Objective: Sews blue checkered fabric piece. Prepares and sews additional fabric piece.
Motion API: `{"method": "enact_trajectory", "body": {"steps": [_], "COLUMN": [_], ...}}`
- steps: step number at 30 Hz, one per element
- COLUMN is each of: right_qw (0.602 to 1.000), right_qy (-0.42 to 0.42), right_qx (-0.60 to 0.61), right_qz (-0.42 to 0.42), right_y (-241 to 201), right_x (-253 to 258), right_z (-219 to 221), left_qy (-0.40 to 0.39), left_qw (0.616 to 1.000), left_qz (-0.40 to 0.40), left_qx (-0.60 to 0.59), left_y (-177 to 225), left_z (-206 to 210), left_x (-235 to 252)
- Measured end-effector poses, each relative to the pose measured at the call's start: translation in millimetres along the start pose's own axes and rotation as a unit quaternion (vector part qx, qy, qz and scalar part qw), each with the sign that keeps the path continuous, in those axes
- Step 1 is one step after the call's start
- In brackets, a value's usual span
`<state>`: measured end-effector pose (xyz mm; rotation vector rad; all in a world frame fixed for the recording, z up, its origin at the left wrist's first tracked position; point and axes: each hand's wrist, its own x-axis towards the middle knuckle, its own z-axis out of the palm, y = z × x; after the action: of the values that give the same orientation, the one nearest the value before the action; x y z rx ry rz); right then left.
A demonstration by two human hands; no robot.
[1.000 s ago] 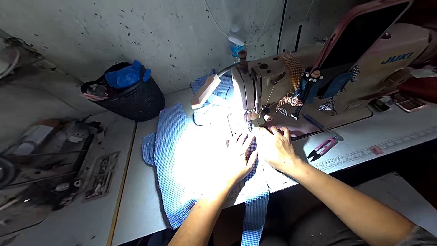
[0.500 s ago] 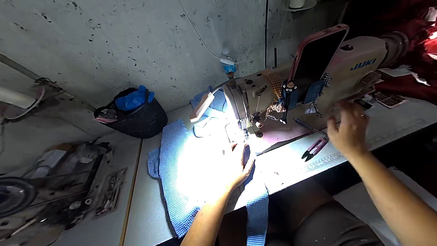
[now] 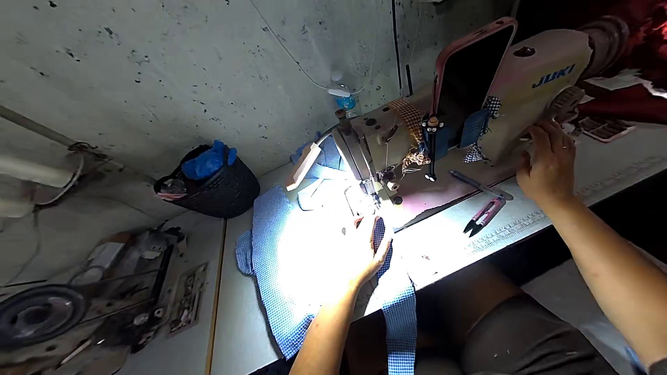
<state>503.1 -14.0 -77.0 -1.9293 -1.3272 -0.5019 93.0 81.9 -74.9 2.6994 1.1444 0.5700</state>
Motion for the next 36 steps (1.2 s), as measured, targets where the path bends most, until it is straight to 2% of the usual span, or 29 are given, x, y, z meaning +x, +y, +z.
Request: {"method": "enact_trajectory", "body": {"steps": [4, 17, 36], "right_qw": [1.000, 1.000, 0.998], "right_qy": [-0.002, 0.013, 0.000], "right_qx": [-0.003, 0.001, -0.068], "right_qz": [-0.003, -0.004, 0.007], "right_y": [0.4, -0.1, -5.9], "right_x": [0.3, -0.9, -0.5], "right_z": [-0.9, -0.5, -1.9], "left_qy": [0.010, -0.031, -0.063], "left_qw": [1.000, 0.999, 0.998], "left_qz": [0.006, 0.011, 0.003], "left_qx": [-0.009, 0.004, -0.020], "left_y": [1.1, -9.0, -9.7], "left_z": [0.0, -3.3, -12.7], "left_x": [0.3, 9.9, 9.6]}}
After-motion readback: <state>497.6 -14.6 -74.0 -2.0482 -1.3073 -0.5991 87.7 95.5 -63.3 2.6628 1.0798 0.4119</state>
